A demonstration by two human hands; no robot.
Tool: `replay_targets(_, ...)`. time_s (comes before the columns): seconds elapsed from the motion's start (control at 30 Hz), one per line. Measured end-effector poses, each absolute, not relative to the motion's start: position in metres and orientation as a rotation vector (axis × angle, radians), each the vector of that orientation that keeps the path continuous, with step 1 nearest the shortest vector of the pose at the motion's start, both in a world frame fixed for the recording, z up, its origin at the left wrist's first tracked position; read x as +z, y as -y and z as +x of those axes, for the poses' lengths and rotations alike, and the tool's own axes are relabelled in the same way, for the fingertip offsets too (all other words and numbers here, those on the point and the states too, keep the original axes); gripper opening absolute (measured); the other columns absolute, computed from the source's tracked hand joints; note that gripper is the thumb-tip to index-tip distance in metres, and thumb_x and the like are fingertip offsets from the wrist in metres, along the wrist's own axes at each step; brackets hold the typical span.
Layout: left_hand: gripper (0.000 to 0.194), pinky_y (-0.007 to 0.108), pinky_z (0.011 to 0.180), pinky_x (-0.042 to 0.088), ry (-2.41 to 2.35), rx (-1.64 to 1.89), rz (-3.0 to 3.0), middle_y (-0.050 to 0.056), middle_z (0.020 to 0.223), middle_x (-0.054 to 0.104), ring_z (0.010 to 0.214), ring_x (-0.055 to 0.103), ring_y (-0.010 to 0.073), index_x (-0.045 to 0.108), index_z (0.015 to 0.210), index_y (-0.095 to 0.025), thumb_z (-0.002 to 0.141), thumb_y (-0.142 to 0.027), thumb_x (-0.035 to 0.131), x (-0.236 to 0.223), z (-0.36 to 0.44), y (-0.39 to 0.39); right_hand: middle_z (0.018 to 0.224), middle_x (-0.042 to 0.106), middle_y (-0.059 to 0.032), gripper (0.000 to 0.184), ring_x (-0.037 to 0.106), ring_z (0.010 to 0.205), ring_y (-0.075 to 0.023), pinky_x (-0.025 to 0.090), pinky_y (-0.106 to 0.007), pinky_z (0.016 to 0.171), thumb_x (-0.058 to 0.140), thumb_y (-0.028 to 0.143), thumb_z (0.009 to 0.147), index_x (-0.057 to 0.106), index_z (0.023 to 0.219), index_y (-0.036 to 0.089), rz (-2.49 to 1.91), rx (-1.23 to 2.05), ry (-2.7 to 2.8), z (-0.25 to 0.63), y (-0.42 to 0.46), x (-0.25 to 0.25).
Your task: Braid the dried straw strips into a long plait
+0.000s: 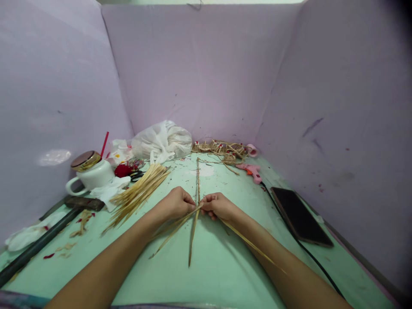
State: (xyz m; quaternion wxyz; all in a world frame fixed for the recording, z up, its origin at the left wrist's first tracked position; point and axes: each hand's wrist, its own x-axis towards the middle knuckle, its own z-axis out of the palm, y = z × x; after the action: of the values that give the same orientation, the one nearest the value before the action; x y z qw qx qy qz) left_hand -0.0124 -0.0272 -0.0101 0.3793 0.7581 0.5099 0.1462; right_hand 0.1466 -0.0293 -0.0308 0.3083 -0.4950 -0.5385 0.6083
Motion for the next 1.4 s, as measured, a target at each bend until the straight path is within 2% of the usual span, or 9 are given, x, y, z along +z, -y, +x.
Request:
replay_targets(0.17,0.025,0.019,0.043,0.023,-1.282,0.38,1.954,-0.003,0.046,0.038,0.046,0.029,0.0067,0.065,0.061,-0.01,0.059,-0.032,0.054,-0.009,-0.011,0.028,0.04,0.05,0.0045,0.009,0.032,0.03,-0.0035,0.026,-0.018,0.031,0.048,0.007,0.058,0.053,0.052,0.013,-1.304,1.609,1.414,0.147,0.029,-0.033)
replay_targets(0.33,0.019,0.019,0.044,0.024,-1.283,0.39,1.982,-0.004,0.046,0.039,0.046,0.031,0.0062,0.065,0.061,-0.011,0.059,-0.025,0.052,-0.014,-0.01,0.028,0.042,0.05,0.004,0.01,0.031,0.03,-0.0033,0.026,-0.017,0.031,0.049,0.01,0.061,0.053,0.052,0.013,-1.288,1.598,1.43,0.147,0.029,-0.033)
replay_targets(0.5,0.021,0.019,0.037,0.021,-1.277,0.349,1.704,-0.004,0.039,0.039,0.036,0.033,0.0066,0.064,0.066,-0.01,0.059,-0.027,0.053,-0.011,-0.011,0.028,0.042,0.05,0.0044,0.011,0.031,0.031,-0.0031,0.027,-0.017,0.031,0.05,0.009,0.062,0.053,0.052,0.013,-1.293,1.606,1.427,0.147,0.029,-0.033)
replay_targets(0.73,0.013,0.017,0.031,0.02,-1.284,0.365,1.41,-0.004,0.033,0.042,0.029,0.033,0.0054,0.058,0.059,-0.012,0.055,-0.024,0.06,-0.008,-0.008,0.024,0.042,0.051,0.0045,0.009,0.031,0.03,-0.0031,0.026,-0.017,0.031,0.051,0.01,0.062,0.053,0.054,0.013,-1.28,1.626,1.432,0.148,0.028,-0.035)
replay_targets(1.07,0.011,0.017,0.029,0.027,-1.271,0.329,1.202,0.0,0.033,0.047,0.026,0.037,0.0066,0.054,0.052,-0.011,0.057,-0.019,0.059,-0.007,0.0,0.017,0.043,0.052,0.0046,0.008,0.032,0.031,-0.0031,0.026,-0.017,0.031,0.051,0.009,0.061,0.053,0.054,0.013,-1.302,1.623,1.408,0.147,0.027,-0.033)
replay_targets(1.23,0.007,0.015,0.035,0.035,-1.248,0.327,1.116,0.004,0.041,0.054,0.035,0.047,0.0077,0.054,0.055,-0.009,0.058,-0.014,0.057,-0.004,0.002,0.019,0.043,0.05,0.0048,0.011,0.033,0.031,-0.0027,0.026,-0.017,0.032,0.05,0.009,0.062,0.053,0.052,0.013,-1.305,1.618,1.426,0.148,0.028,-0.031)
replay_targets(1.3,0.009,0.015,0.033,0.031,-1.259,0.33,1.124,0.003,0.04,0.052,0.033,0.045,0.0065,0.054,0.055,-0.009,0.058,-0.017,0.059,-0.004,0.002,0.017,0.043,0.05,0.0049,0.01,0.033,0.031,-0.0026,0.026,-0.017,0.032,0.05,0.01,0.062,0.053,0.053,0.013,-1.3,1.616,1.423,0.149,0.028,-0.03)
replay_targets(1.4,0.02,0.014,0.029,0.017,-1.295,0.319,1.089,-0.002,0.036,0.044,0.029,0.035,0.0034,0.049,0.051,-0.011,0.055,-0.025,0.063,-0.008,0.0,0.014,0.042,0.049,0.0051,0.009,0.032,0.031,-0.0028,0.026,-0.017,0.032,0.051,0.011,0.062,0.054,0.054,0.013,-1.288,1.612,1.412,0.149,0.027,-0.031)
